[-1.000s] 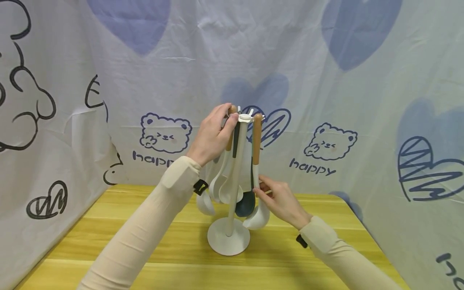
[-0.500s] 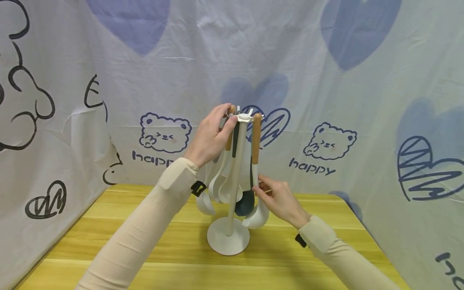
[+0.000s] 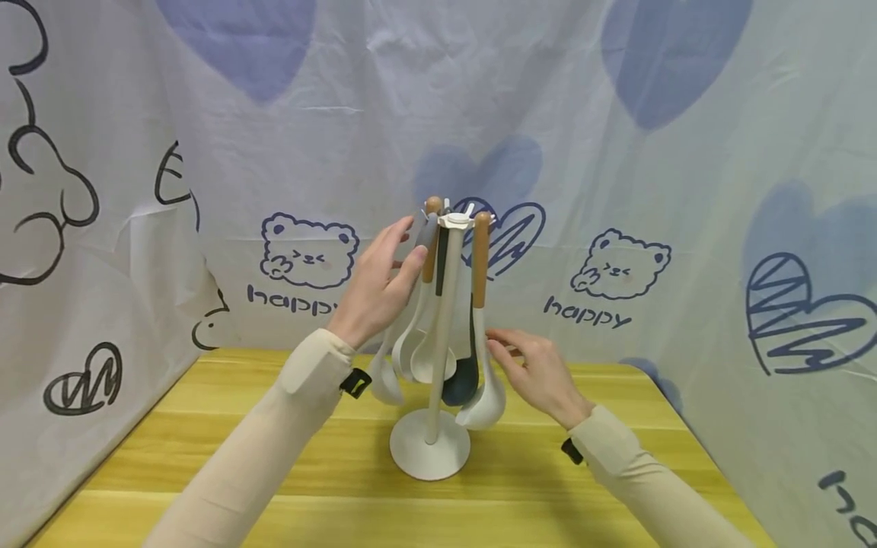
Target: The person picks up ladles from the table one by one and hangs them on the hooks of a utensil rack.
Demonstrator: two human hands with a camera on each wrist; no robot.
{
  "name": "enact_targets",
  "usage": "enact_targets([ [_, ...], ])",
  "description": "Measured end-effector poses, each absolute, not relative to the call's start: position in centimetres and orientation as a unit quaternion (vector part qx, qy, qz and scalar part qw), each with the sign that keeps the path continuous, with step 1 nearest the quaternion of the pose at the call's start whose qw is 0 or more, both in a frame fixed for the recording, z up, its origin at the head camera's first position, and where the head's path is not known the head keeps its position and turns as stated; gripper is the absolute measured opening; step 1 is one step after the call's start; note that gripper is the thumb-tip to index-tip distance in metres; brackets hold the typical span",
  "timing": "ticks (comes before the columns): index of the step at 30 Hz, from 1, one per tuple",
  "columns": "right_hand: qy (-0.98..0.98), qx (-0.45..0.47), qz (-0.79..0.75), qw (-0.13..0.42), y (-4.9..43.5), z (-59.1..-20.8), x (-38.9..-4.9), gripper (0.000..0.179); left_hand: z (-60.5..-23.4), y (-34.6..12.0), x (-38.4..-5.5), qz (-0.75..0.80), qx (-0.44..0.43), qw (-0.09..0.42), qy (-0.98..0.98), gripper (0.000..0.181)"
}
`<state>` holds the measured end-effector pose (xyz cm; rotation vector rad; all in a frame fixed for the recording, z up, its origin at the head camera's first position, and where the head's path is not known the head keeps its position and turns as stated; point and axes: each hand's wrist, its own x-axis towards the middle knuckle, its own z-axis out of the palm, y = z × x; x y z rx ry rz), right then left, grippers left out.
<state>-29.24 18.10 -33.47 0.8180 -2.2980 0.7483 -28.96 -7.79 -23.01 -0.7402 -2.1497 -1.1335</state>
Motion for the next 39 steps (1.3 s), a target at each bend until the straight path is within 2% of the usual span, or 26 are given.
enact_targets([
  [9, -0.878, 0.25, 0.291, 0.287, 18.9, -33.3, -28.9, 0.036, -24.7, -8.8, -28.5, -0.414, -0.268, 0.293, -0.819, 0.056],
  [20, -0.906, 0.2, 0.297, 0.227, 20.8, -34.0, -28.7, 0.044, -27.4, -10.3, -27.7, -0.422, -0.244, 0.285, -0.825, 0.055],
  [28, -0.924, 0.16, 0.272, 0.218, 22.0, -34.9, -28.8, 0.049, -29.5, -11.9, -27.2, -0.428, -0.223, 0.275, -0.832, 0.055],
  [39, -0.936, 0.137, 0.247, 0.208, 23.8, -37.0, -28.9, 0.048, -32.3, -14.2, -26.8, -0.429, -0.194, 0.253, -0.845, 0.054],
])
